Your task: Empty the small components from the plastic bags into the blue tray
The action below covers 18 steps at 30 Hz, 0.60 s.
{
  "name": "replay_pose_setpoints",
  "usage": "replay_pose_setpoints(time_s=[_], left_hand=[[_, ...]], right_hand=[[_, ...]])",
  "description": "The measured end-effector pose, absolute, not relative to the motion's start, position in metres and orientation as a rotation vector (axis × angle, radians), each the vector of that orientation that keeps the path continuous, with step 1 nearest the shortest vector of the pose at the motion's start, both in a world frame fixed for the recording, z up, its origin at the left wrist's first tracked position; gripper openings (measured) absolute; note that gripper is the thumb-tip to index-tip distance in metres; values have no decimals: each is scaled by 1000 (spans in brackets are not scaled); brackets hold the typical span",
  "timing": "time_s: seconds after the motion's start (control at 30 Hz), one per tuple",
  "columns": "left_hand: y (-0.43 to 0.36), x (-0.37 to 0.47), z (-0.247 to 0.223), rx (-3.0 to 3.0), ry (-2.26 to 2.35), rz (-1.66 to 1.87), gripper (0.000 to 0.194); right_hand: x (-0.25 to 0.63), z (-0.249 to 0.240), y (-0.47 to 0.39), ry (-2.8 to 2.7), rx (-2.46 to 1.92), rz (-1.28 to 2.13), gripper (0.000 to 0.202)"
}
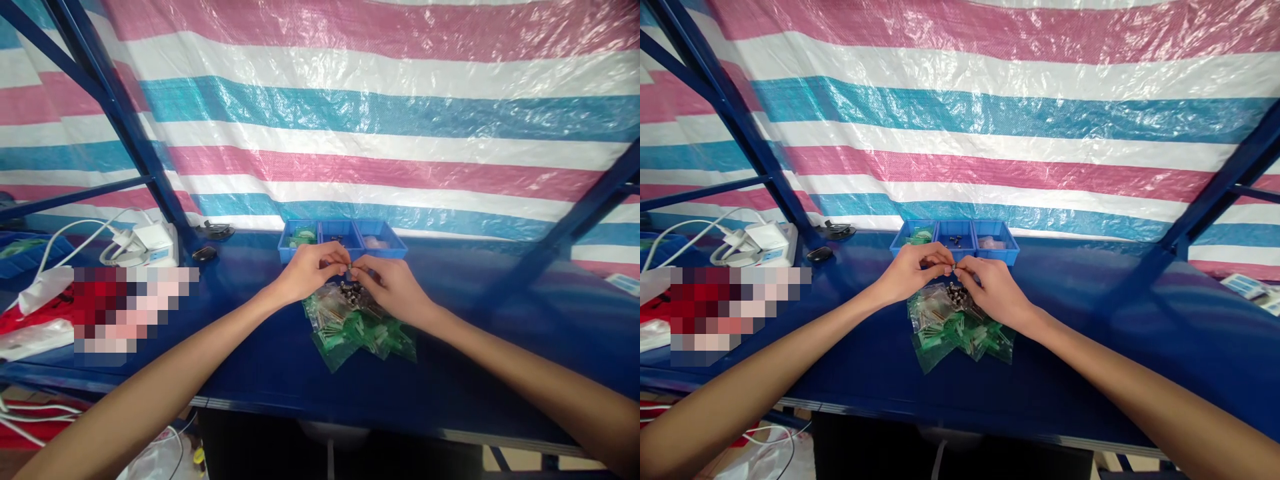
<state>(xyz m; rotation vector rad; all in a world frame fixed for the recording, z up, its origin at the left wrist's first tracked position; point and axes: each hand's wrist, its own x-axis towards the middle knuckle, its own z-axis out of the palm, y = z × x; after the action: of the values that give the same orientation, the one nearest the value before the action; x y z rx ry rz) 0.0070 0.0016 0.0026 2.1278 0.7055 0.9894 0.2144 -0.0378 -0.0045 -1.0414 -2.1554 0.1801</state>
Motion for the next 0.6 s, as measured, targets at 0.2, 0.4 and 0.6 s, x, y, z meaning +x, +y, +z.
replay_pose_setpoints(time_s=[0.2, 0.4, 0.6], left_hand=[[1, 7, 5, 2166, 739, 968, 16], [0, 8, 5, 2200, 784, 945, 13], [1, 8, 0, 2128, 742, 905, 13]], right_hand=[[214, -4, -39, -2140, -1067, 144, 26], [215, -7, -38, -2100, -1080, 55, 17], [220, -13, -37, -2212, -922, -103, 22]])
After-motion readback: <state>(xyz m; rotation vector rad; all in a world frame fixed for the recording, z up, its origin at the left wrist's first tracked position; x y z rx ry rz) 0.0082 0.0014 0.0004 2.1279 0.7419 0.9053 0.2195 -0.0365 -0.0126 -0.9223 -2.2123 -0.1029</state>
